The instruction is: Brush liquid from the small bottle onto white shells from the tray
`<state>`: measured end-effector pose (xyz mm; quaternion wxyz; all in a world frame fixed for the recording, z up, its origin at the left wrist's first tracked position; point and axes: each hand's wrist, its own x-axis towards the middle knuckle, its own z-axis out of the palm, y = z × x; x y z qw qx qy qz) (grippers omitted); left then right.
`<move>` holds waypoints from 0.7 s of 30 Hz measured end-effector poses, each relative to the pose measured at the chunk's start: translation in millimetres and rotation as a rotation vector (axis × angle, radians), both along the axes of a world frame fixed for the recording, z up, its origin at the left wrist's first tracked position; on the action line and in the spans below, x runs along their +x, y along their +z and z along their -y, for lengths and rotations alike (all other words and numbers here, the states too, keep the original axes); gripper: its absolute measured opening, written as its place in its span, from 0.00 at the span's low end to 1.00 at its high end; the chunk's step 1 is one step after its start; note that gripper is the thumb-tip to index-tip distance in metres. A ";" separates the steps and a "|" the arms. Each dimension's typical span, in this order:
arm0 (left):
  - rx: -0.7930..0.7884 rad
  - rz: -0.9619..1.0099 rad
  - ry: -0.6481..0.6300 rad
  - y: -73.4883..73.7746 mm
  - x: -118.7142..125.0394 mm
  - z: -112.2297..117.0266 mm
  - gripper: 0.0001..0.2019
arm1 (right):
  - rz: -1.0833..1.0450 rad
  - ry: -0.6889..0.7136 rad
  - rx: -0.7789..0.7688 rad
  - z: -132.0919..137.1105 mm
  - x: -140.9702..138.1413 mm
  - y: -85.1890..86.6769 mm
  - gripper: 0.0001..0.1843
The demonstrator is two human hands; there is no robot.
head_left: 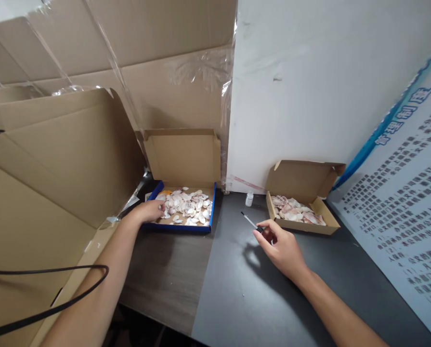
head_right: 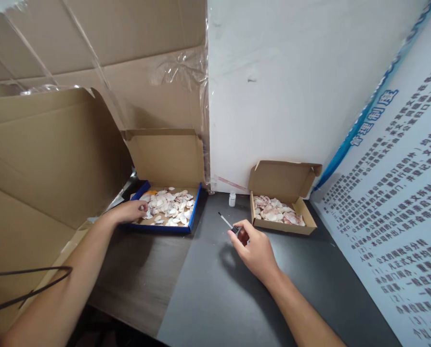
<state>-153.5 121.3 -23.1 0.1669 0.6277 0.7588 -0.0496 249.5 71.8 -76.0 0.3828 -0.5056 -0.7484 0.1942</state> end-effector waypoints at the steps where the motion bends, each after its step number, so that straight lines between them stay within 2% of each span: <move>1: 0.014 0.009 -0.009 1.1 -0.3 -3.3 0.13 | -0.007 0.000 0.001 -0.2 -0.1 -0.6 0.15; 7: 0.111 0.075 -0.077 -4.8 4.8 -21.3 0.22 | -0.061 0.002 -0.008 -3.3 3.5 -1.5 0.15; 11: 0.118 0.133 -0.127 -10.3 11.2 -17.9 0.23 | -0.084 0.009 -0.029 -2.5 2.7 -0.5 0.15; 15: 0.084 0.170 -0.146 -8.3 15.9 -9.7 0.25 | -0.093 0.024 -0.042 -1.0 0.5 -0.2 0.15; 21: 0.089 0.144 -0.134 1.4 6.5 -5.8 0.17 | -0.115 0.021 -0.054 -1.0 0.9 0.1 0.16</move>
